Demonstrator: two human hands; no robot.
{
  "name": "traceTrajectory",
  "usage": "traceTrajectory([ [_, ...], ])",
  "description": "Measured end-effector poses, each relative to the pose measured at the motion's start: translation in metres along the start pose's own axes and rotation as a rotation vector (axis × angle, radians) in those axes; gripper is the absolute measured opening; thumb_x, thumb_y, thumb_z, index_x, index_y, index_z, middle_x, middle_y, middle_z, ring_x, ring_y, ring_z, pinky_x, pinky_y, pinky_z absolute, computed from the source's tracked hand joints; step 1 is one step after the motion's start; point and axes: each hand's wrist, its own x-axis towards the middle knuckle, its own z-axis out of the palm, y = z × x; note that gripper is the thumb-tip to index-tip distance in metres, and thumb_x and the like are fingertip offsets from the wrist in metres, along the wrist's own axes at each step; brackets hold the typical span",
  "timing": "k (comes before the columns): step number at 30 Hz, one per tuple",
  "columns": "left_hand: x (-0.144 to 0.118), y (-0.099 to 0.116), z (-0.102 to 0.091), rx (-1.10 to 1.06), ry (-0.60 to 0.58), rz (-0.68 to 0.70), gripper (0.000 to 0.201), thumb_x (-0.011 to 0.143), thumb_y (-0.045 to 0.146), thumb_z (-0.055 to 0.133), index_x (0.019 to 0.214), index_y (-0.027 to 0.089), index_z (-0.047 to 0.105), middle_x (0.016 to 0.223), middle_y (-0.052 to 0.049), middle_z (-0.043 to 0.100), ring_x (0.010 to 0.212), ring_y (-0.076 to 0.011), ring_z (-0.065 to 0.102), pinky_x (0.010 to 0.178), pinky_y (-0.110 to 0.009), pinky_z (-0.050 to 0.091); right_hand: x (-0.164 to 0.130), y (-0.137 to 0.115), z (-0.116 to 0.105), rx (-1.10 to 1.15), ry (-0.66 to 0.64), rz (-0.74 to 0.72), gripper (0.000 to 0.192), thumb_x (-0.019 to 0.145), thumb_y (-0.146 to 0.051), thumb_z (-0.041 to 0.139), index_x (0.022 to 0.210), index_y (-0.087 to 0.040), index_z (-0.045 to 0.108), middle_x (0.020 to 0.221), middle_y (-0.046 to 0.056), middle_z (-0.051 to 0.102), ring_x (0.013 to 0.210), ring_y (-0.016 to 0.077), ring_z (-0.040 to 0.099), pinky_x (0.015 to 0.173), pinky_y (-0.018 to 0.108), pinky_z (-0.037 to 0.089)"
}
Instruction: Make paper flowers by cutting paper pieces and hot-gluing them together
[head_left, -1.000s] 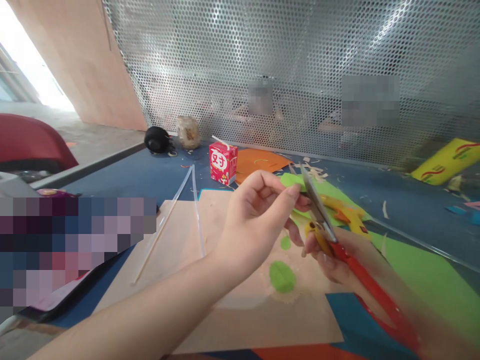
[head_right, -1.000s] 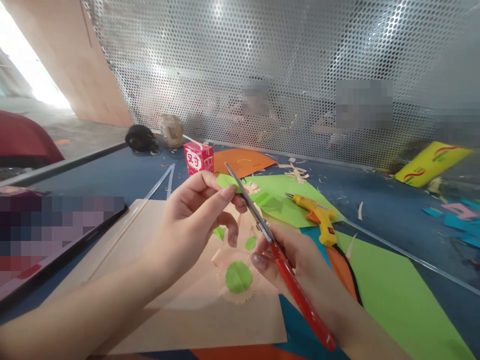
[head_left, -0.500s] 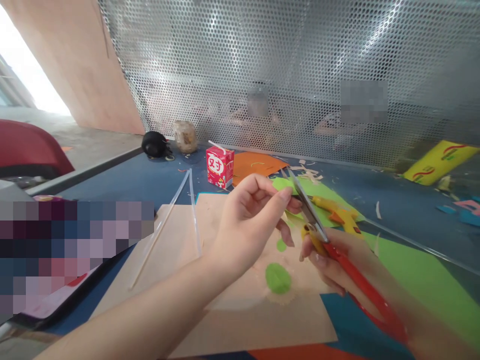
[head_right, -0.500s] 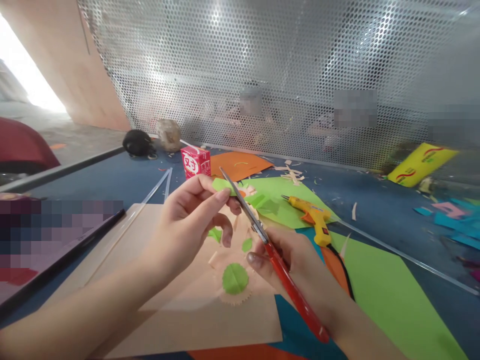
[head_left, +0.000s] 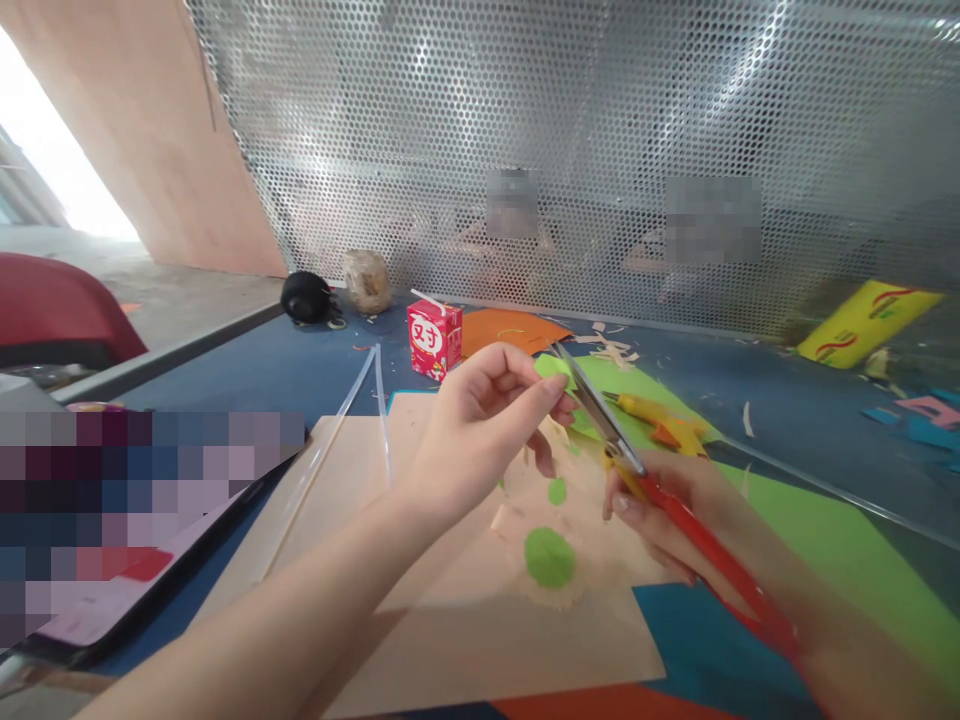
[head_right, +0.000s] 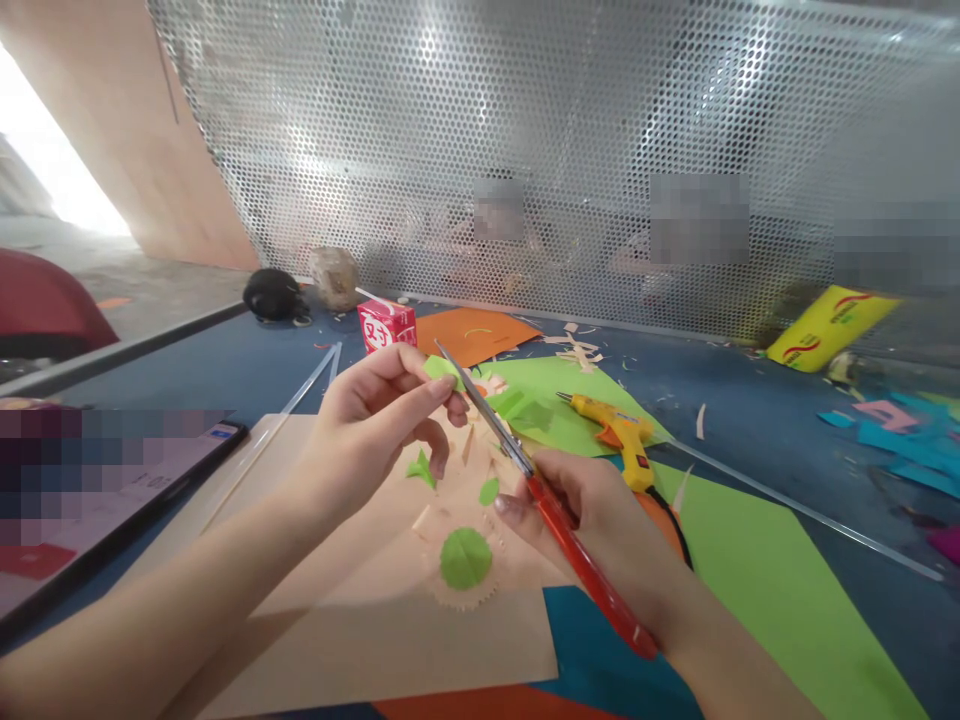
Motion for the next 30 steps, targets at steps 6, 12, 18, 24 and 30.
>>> traceTrajectory([
  [6, -0.0001, 0.0012, -0.0006, 0.038, -0.022, -0.025, 0.014, 0.081, 0.026, 0.051, 0.071, 0.015, 0.049, 0.066, -0.001, 0.057, 0.061, -0.0117, 0.056, 0.039, -0.020, 0.049, -0.0003, -0.0044, 0.0003, 0.029, -0.013, -0.011, 0.026, 0.075, -0.040, 0.058, 0.067, -0.018, 0.047, 0.044, -0.010, 0.035, 0.032, 0.0030, 0.031, 0.034, 0.020, 0.023],
  [12, -0.0026, 0.0003, 0.0021, 0.049, -0.061, -0.026, 0.017, 0.082, 0.028, 0.047, 0.071, 0.015, 0.051, 0.069, -0.001, 0.057, 0.057, -0.0109, 0.055, 0.040, -0.022, 0.050, 0.0013, -0.0008, 0.0009, 0.032, -0.032, -0.039, 0.028, 0.075, -0.044, 0.057, 0.068, -0.019, 0.047, 0.042, -0.010, 0.033, 0.031, 0.0035, 0.030, 0.032, 0.020, 0.023],
  [18, -0.0030, 0.0014, 0.0031, 0.075, -0.073, -0.005, 0.016, 0.083, 0.023, 0.046, 0.070, 0.015, 0.052, 0.070, -0.002, 0.056, 0.060, -0.0114, 0.055, 0.041, -0.021, 0.050, 0.0007, -0.0004, 0.0005, 0.068, -0.075, -0.077, 0.025, 0.075, -0.042, 0.057, 0.071, -0.019, 0.048, 0.046, -0.008, 0.034, 0.036, 0.0049, 0.032, 0.034, 0.019, 0.025],
  [24, -0.0032, 0.0013, 0.0032, 0.088, -0.067, 0.003, 0.014, 0.082, 0.023, 0.047, 0.072, 0.015, 0.054, 0.069, -0.002, 0.057, 0.061, -0.0116, 0.055, 0.041, -0.021, 0.050, -0.0021, -0.0049, 0.0041, 0.135, -0.007, -0.066, 0.027, 0.072, -0.041, 0.061, 0.065, -0.020, 0.045, 0.050, -0.008, 0.033, 0.038, 0.0049, 0.030, 0.037, 0.021, 0.020],
  [30, -0.0028, 0.0019, 0.0042, 0.078, -0.057, 0.012, 0.014, 0.080, 0.020, 0.049, 0.069, 0.014, 0.055, 0.066, -0.002, 0.055, 0.059, -0.0109, 0.053, 0.041, -0.021, 0.050, -0.0014, -0.0056, 0.0049, 0.102, -0.014, -0.032, 0.029, 0.072, -0.043, 0.059, 0.063, -0.020, 0.044, 0.048, -0.007, 0.034, 0.036, 0.0055, 0.030, 0.036, 0.022, 0.022],
])
